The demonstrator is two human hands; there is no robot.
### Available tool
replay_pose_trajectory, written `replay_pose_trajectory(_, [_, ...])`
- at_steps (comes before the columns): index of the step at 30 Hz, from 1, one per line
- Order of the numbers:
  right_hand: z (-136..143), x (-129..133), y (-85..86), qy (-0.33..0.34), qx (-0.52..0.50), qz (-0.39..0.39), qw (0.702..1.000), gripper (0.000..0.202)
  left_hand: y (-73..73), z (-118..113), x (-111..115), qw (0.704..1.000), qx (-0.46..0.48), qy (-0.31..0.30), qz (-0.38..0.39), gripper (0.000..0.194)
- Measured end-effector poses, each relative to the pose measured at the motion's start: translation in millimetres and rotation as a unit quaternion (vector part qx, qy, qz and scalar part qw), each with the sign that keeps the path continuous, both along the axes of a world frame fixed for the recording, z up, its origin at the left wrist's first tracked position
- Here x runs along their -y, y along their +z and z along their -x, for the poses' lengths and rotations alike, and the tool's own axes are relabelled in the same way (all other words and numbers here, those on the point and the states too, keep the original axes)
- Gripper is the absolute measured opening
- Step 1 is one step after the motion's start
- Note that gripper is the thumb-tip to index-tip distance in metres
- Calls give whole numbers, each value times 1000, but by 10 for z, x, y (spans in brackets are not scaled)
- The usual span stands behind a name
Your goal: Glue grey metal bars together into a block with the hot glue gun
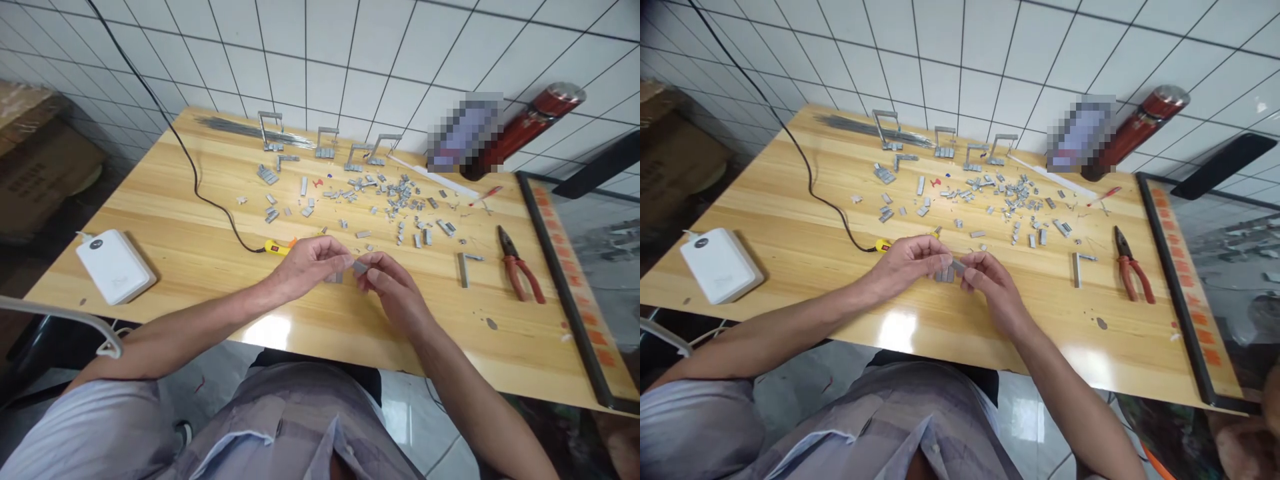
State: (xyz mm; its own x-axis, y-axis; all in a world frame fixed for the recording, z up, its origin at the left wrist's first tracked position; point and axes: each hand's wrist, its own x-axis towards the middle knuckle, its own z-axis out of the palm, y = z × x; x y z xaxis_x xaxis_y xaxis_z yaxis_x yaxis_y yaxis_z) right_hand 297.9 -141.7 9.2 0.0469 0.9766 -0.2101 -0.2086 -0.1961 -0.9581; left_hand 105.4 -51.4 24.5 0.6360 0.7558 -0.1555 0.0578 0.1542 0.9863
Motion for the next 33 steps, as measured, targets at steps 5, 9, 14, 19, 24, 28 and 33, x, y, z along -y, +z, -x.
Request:
replay_pose_trajectory(5, [-1, -8, 33, -47, 100, -59, 992, 23, -30, -51, 9, 998, 28, -10, 55, 33])
replay_pose_trajectory(9, [-15, -76, 9, -48, 102, -65, 991, 24, -60, -60, 40, 995, 31, -30, 91, 33])
replay_pose_trajectory(14, [-42, -124, -54, -47, 100, -42, 993, 26, -129, -78, 52, 986, 36, -36, 156, 36])
replay_pose_trajectory(19, [-46, -137, -110, -44, 77, -30, 996, 25, -192, -94, 41, 973, 56, -56, 218, 41])
replay_pose_trajectory(24, [-27, -92, -147, -46, 72, -70, 994, 19, -236, -83, 26, 953, 79, -81, 281, 44])
replay_pose_trajectory(28, [-18, -15, -203, -34, 175, -157, 971, 31, -248, -89, 24, 943, 101, -70, 311, 46])
replay_pose_trajectory(33, [-17, 19, -266, -48, 353, -262, 897, 41, -231, -95, 50, 942, 108, -62, 313, 48])
